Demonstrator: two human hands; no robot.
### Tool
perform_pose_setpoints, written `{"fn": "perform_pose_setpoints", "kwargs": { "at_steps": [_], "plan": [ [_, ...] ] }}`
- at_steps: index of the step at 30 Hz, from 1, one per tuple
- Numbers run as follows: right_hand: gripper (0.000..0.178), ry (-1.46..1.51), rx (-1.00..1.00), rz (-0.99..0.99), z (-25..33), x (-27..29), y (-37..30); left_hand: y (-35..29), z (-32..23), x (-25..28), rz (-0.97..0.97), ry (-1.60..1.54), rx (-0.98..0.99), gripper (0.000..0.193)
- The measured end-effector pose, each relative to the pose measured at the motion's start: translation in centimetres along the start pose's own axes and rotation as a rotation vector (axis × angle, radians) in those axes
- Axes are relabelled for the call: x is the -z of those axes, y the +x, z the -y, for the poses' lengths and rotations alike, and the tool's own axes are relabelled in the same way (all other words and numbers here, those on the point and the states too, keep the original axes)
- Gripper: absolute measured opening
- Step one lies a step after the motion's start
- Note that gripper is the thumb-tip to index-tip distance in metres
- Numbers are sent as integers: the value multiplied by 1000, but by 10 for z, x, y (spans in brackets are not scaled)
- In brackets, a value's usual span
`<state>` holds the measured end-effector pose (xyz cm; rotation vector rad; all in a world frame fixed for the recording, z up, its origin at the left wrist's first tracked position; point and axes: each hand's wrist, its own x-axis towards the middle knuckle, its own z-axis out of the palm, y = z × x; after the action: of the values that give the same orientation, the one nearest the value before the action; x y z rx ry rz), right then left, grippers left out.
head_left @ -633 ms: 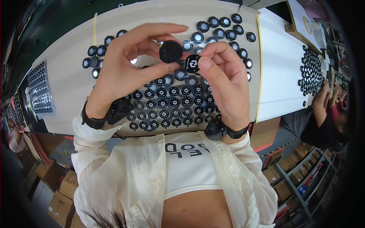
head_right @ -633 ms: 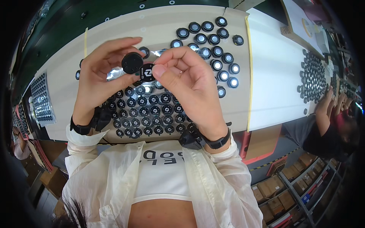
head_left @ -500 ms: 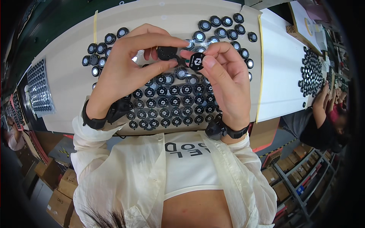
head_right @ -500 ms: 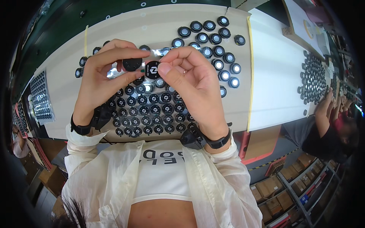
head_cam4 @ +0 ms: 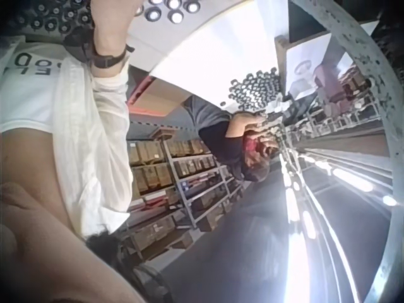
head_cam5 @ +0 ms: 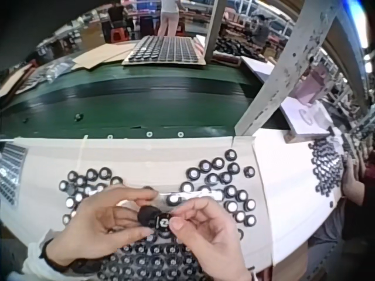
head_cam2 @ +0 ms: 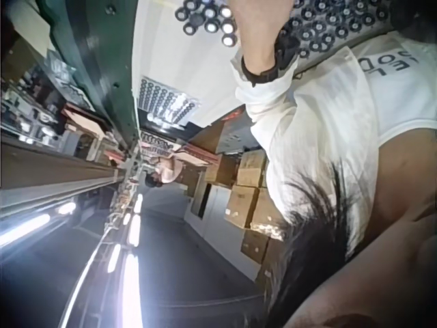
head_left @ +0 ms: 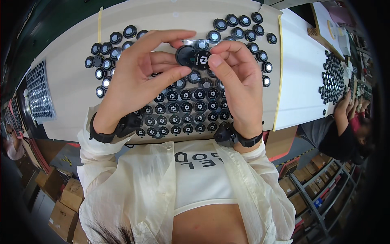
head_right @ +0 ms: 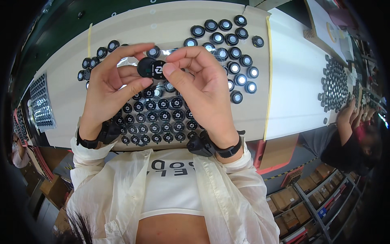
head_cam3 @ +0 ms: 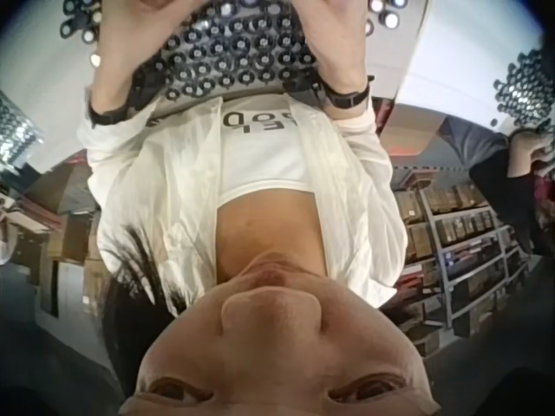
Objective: Inspecting and arranging small circular electronic components on a workbench in an assembly line.
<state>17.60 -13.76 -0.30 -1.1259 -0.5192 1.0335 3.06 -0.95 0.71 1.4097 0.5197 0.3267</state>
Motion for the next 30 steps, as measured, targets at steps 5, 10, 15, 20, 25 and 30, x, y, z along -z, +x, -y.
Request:
{"fn": "perform_pose_setpoints", "kwargs": {
  "at_steps": [5,10,15,20,25,30],
  "plan": [
    [16,-7,-23,12,4,-2,3,-3,8,-6,-69,-66,-141,45],
    [16,-111,-5,16,8,-7,5,-6,-1,-5,-117,159,-106,45],
    [16,-136,21,20,7,-7,6,-8,-2,-5,-147,181,-76,44],
    [17,-156,21,14,8,-9,7,-9,-2,-6,-149,182,-92,44],
    [18,-183,39,19,8,-8,8,-9,-1,-8,-160,167,-108,44],
    [16,-222,61,4,7,-9,9,-9,-1,-9,-170,181,-93,44]
  ]
}}
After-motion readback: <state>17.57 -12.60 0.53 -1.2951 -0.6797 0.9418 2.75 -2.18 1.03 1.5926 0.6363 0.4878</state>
